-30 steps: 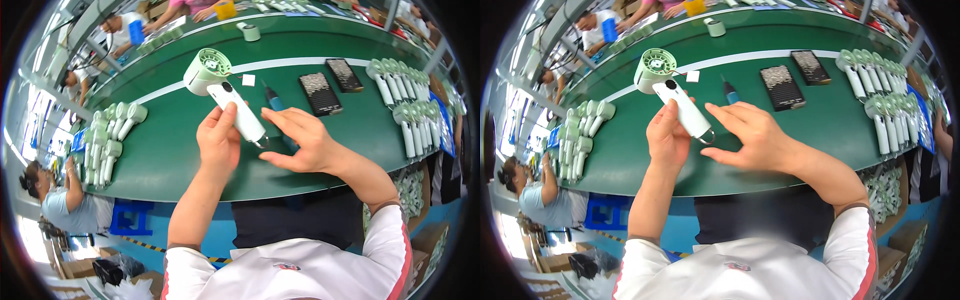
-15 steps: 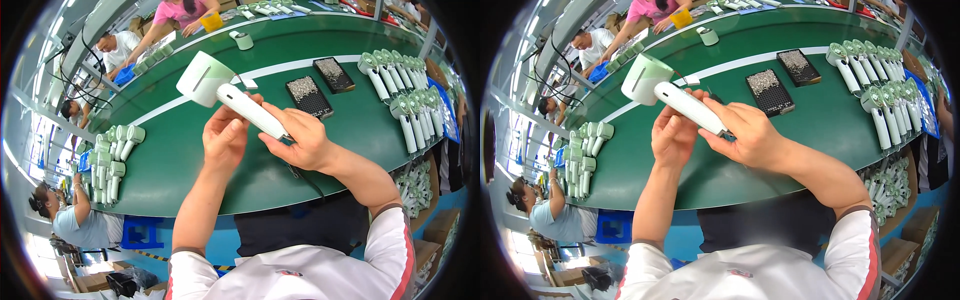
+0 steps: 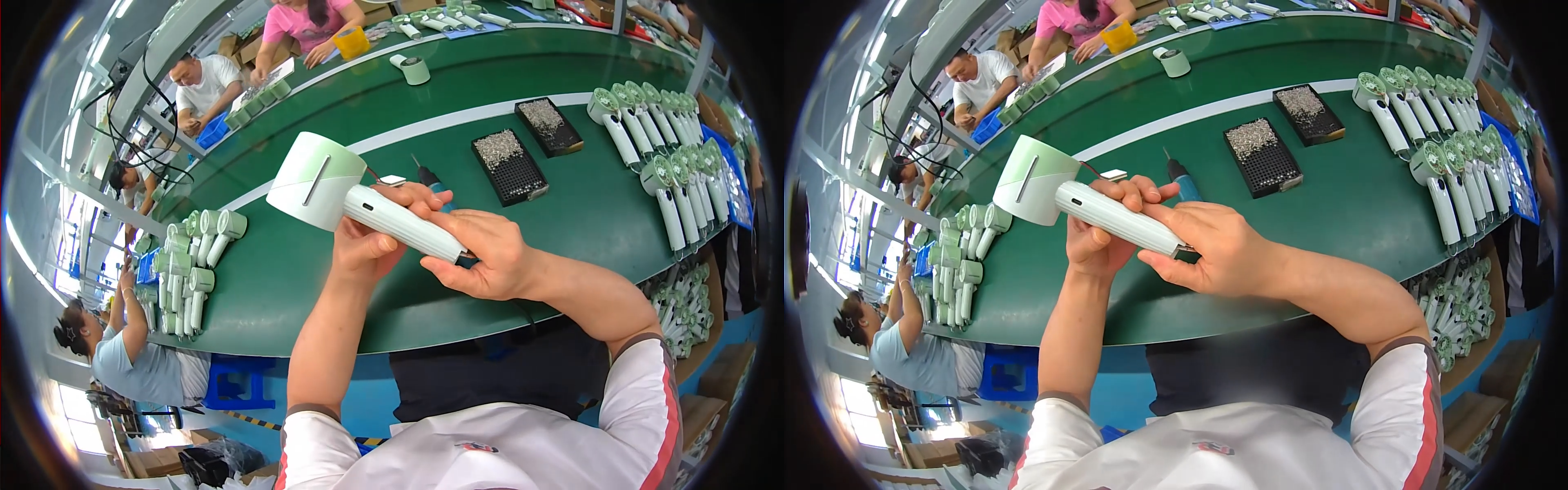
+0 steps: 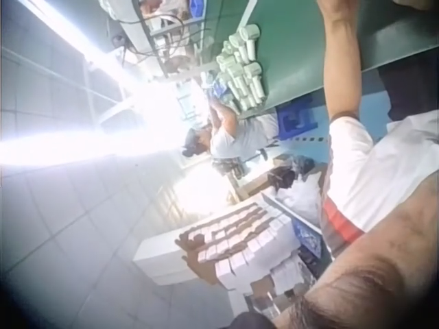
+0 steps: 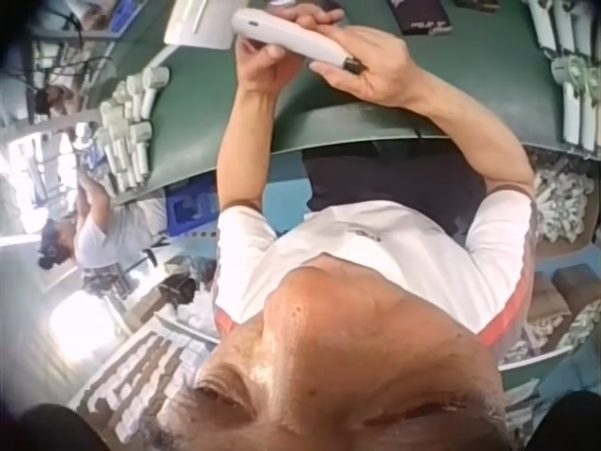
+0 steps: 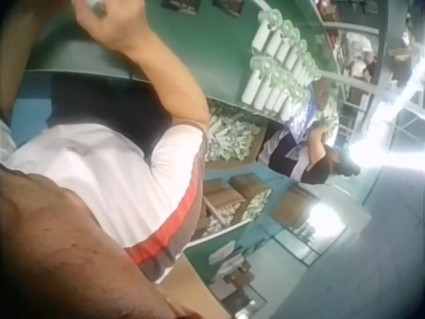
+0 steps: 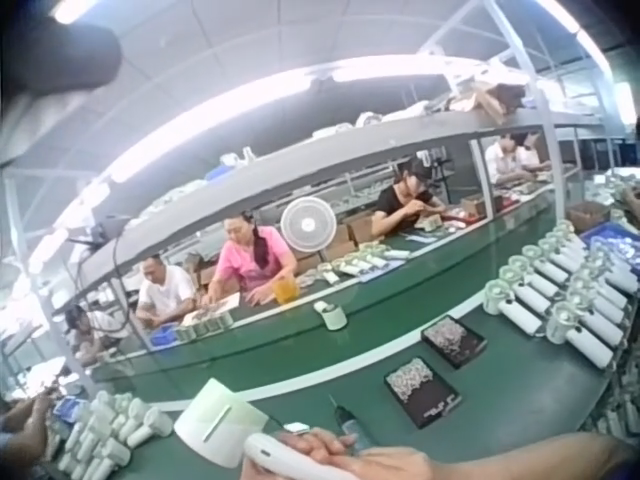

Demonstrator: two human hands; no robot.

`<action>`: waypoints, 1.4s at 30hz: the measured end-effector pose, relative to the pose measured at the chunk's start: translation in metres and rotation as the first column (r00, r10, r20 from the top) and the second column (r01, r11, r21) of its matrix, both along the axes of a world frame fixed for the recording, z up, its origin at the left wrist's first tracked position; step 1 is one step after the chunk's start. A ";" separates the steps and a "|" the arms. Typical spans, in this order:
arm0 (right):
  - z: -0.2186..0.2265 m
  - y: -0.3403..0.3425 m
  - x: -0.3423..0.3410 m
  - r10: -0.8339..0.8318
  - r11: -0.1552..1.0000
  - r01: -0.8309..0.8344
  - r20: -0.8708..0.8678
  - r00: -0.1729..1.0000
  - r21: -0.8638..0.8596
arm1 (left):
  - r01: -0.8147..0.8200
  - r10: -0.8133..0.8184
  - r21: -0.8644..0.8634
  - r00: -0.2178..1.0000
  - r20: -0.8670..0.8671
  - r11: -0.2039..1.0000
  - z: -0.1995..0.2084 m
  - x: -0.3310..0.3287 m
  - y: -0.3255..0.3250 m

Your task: The person assembles portable mini fans by fitting the casing components together, driving screws with an electric screwdriver, and placing the assembled fans into a box.

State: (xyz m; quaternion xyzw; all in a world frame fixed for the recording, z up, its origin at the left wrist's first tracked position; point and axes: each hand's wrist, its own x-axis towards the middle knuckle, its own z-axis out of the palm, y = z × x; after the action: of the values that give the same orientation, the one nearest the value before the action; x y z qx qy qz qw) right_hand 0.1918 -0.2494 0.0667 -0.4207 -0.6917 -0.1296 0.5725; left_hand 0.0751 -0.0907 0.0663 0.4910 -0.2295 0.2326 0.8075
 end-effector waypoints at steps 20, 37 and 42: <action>-0.005 -0.006 -0.005 0.129 0.840 -0.424 -0.635 0.762 -0.337 | -0.279 0.280 0.064 0.870 -0.405 0.958 0.024 -0.010 -0.010; 0.005 0.031 0.044 -0.045 0.775 0.524 0.797 0.602 -0.352 | -0.383 0.363 0.147 0.586 -0.724 0.912 -0.017 -0.008 0.058; -0.003 0.053 0.052 0.072 0.832 0.427 0.832 0.550 -0.354 | -0.383 0.377 0.187 0.513 -0.771 0.905 -0.013 -0.010 0.059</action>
State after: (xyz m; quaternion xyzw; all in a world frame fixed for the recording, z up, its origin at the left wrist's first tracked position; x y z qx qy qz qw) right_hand 0.2439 -0.1960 0.0639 -0.5202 -0.8348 -0.1775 0.0326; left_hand 0.0652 -0.0320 0.0534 0.5773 0.2655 0.1624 0.7549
